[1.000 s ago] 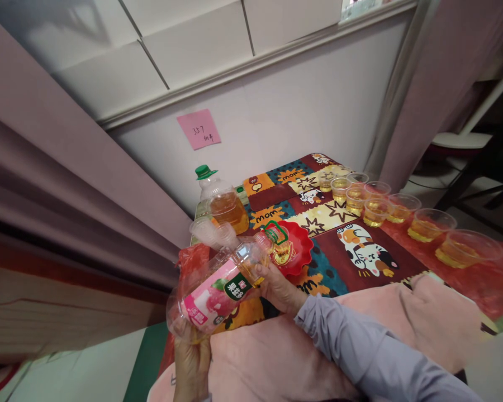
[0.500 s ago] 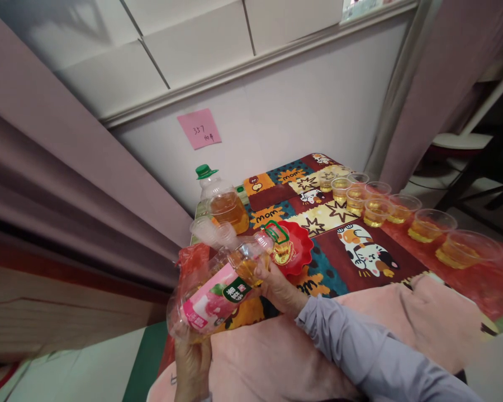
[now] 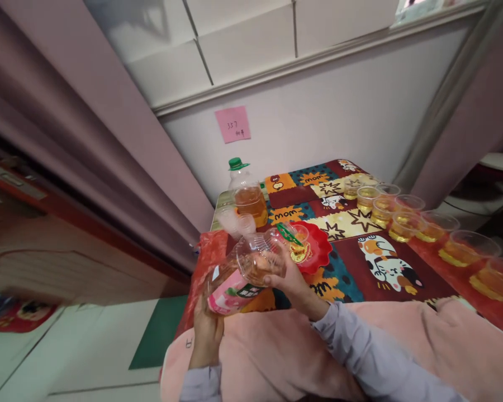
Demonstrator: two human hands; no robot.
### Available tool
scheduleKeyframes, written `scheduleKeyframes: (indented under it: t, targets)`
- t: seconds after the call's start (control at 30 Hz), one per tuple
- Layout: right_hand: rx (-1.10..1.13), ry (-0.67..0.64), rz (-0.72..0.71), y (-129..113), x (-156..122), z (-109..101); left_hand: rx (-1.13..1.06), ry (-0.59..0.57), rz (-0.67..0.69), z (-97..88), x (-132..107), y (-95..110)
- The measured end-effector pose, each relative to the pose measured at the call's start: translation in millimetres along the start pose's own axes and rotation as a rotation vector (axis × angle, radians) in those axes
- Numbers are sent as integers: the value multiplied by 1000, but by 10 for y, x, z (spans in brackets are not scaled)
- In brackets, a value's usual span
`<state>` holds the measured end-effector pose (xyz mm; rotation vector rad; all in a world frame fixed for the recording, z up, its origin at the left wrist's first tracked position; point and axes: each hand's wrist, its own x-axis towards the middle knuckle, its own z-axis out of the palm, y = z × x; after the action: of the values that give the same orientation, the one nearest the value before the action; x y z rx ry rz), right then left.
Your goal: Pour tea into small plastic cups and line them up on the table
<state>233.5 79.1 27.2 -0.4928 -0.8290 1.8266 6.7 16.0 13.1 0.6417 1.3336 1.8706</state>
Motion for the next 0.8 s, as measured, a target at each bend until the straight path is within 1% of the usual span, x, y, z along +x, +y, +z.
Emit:
scheduleKeyframes:
  t: [0.07, 0.13, 0.17, 0.23, 0.27, 0.3, 0.37, 0.4, 0.43, 0.47, 0.53, 0.6, 0.67, 0.73, 0.8]
  targets:
    - [-30, -42, 2, -24, -21, 56, 25, 69, 43, -52, 12, 29]
    - [-73, -59, -1, -32, -36, 108, 59, 166, 119, -123, 31, 116]
    - [-91, -55, -3, -26, -41, 129, 80, 210, 162, -154, 41, 187]
    - [-118, -33, -4, -2, -43, 163, 137, 229, 241, -180, 55, 370]
    - [-129, -22, -3, 13, -40, 176, 170, 192, 267, -167, 60, 470]
    - [-138, -12, -2, 24, -35, 188, 222, 112, 298, -134, 65, 567]
    - [-167, -5, 2, 25, -19, 214, 473, -217, 428, -26, 82, 722]
    - [-188, -12, 5, 13, -11, 228, 589, -338, 468, 38, 96, 771]
    - [-213, -22, 8, -9, -6, 242, 689, -431, 483, 98, 115, 799]
    - [-240, -37, 10, -39, -5, 254, 762, -499, 475, 148, 136, 808]
    - [-306, -90, 21, -117, -13, 263, 841, -561, 439, 203, 182, 783]
    - [-387, -160, 39, -212, -30, 233, 830, -560, 407, 195, 227, 738]
    - [-486, -214, 51, -328, -43, 147, 773, -539, 392, 149, 263, 706]
    - [-607, -186, 7, -481, -35, 2, 715, -524, 380, 91, 283, 700]
    - [-767, -78, -106, -685, 7, -192, 682, -514, 365, 39, 288, 709]
